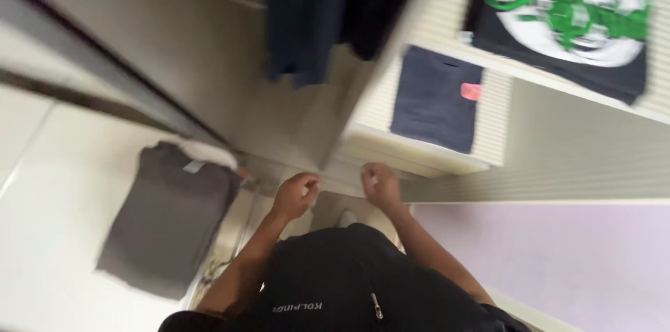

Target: The person picks up folded shirts from a table and places them one by one into the shelves of an open closet.

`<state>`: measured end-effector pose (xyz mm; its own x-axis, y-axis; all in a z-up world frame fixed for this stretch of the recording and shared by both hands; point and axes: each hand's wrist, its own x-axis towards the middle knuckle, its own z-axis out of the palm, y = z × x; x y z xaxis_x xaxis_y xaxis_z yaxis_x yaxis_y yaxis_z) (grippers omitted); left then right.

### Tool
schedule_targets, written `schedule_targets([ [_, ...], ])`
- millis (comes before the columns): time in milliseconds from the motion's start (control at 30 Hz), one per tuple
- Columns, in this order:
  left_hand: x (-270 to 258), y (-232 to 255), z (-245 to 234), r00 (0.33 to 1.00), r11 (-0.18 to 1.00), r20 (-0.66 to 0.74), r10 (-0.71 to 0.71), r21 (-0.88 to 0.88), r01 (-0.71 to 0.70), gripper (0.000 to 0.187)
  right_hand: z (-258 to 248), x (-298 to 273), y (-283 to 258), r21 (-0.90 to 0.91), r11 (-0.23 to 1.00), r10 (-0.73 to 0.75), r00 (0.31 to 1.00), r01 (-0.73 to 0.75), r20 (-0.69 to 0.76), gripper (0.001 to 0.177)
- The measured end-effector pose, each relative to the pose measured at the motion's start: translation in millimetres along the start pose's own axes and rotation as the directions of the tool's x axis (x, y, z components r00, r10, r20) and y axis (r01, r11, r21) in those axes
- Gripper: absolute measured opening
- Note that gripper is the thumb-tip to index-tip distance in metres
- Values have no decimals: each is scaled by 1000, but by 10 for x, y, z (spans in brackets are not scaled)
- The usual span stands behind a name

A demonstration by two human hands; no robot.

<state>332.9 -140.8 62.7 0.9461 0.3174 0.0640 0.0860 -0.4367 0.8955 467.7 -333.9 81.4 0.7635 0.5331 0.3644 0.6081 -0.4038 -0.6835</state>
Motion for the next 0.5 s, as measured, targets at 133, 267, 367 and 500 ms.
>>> schedule_targets([
  [133, -631, -411, -625, 966, 981, -238, -102, 136, 137, 19, 953, -115, -526, 182, 981, -29, 878, -67, 478, 17],
  [267, -1145, -646, -1255, 847, 940, -524, -92, 234, 247, 17, 1700, -140, -1068, 227, 974, -176, 591, -13, 787, 26],
  [367, -1545, -850, -1575, 733, 894, -675, -85, 273, 355, 23, 2095, -322, -1389, 291, 939, -345, 515, 186, 785, 37],
  [500, -1883, -1198, -1872, 691, 815, -711, -132, 319, 484, 42, 2471, -564, -1662, 285, 913, -397, 478, 291, 783, 50],
])
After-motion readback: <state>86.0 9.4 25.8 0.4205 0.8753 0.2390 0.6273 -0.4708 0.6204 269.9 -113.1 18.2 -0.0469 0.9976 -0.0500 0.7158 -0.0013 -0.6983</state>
